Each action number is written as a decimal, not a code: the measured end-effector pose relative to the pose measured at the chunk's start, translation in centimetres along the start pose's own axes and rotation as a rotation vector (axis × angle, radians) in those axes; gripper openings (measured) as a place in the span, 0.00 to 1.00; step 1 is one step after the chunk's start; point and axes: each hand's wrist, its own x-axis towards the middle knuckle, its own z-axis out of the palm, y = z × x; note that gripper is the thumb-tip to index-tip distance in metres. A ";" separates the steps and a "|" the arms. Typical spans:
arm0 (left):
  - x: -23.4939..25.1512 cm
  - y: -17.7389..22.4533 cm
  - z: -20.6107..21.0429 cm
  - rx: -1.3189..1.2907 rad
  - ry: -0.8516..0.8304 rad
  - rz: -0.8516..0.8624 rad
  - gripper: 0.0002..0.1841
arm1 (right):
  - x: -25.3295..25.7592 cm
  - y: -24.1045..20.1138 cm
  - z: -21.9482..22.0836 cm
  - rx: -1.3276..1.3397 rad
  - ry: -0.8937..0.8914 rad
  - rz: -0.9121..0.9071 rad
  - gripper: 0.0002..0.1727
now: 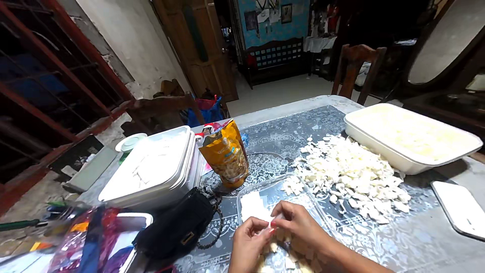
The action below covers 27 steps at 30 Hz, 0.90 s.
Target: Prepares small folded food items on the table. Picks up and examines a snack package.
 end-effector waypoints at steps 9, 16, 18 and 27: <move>0.5 -0.1 -0.4 -0.311 0.061 -0.052 0.13 | 0.1 -0.1 -0.3 -0.230 -0.077 -0.034 0.14; 0.3 -0.6 -0.3 -0.212 -0.014 0.032 0.13 | 0.2 0.7 0.4 0.007 0.038 -0.207 0.11; 0.4 -0.5 -0.5 -0.207 -0.001 0.076 0.12 | 0.3 0.5 -0.2 -0.131 0.034 -0.202 0.11; 0.3 -0.9 -1.5 0.793 -0.063 0.324 0.14 | 0.5 1.6 0.8 -0.971 0.443 -0.814 0.09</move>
